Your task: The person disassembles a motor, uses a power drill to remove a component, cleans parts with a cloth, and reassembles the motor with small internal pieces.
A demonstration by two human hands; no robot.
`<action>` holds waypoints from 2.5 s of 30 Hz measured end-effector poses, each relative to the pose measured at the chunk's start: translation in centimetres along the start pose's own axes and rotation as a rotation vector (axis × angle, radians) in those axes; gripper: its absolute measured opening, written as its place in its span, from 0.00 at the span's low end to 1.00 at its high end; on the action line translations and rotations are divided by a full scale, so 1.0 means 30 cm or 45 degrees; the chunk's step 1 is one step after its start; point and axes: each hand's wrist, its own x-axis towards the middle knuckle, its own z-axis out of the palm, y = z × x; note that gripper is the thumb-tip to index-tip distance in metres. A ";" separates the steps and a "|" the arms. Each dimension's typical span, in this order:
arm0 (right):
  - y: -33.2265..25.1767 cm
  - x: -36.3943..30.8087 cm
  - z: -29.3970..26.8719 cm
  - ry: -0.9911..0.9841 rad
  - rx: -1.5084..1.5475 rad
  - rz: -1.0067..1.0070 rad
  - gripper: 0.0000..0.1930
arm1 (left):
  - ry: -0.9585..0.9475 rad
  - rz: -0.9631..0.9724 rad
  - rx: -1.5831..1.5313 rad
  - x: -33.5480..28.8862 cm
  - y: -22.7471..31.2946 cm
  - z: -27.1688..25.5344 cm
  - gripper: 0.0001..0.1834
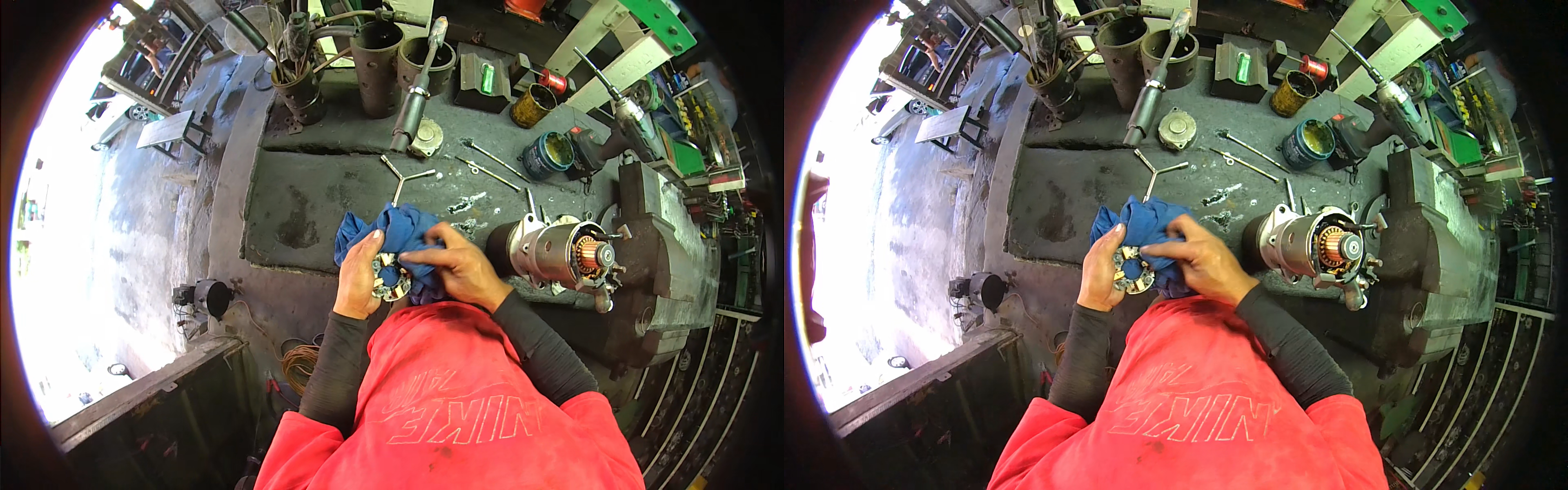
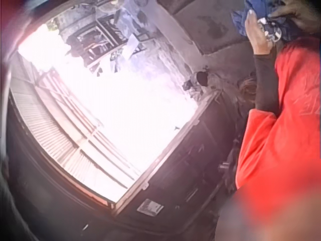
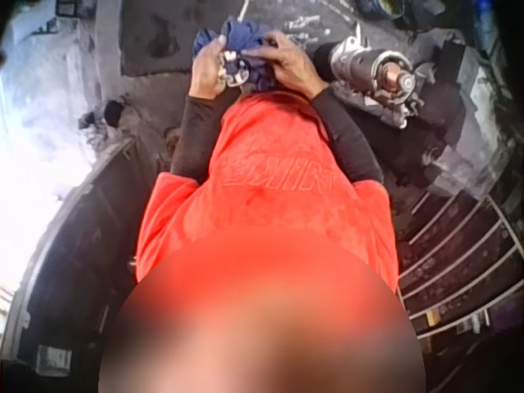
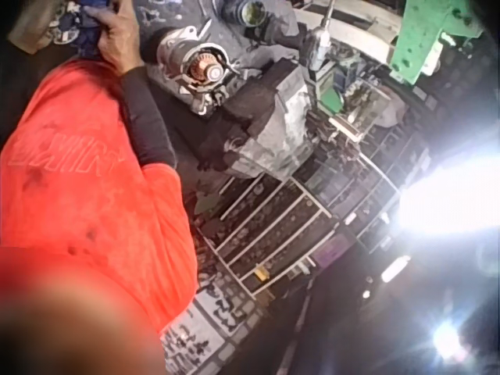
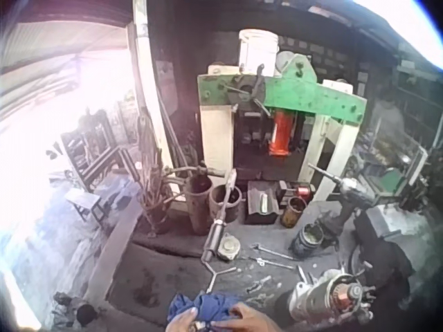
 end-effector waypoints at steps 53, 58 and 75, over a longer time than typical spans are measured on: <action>-0.157 -0.120 0.104 0.131 0.504 0.372 0.27 | 0.337 0.573 -0.229 -0.010 -0.002 0.180 0.22; -0.166 -0.113 0.130 0.053 0.553 0.319 0.27 | 0.283 0.597 -0.145 -0.018 -0.039 0.163 0.21; -0.180 -0.137 -0.053 0.392 0.655 0.655 0.18 | 0.127 0.866 0.121 -0.060 0.031 0.213 0.24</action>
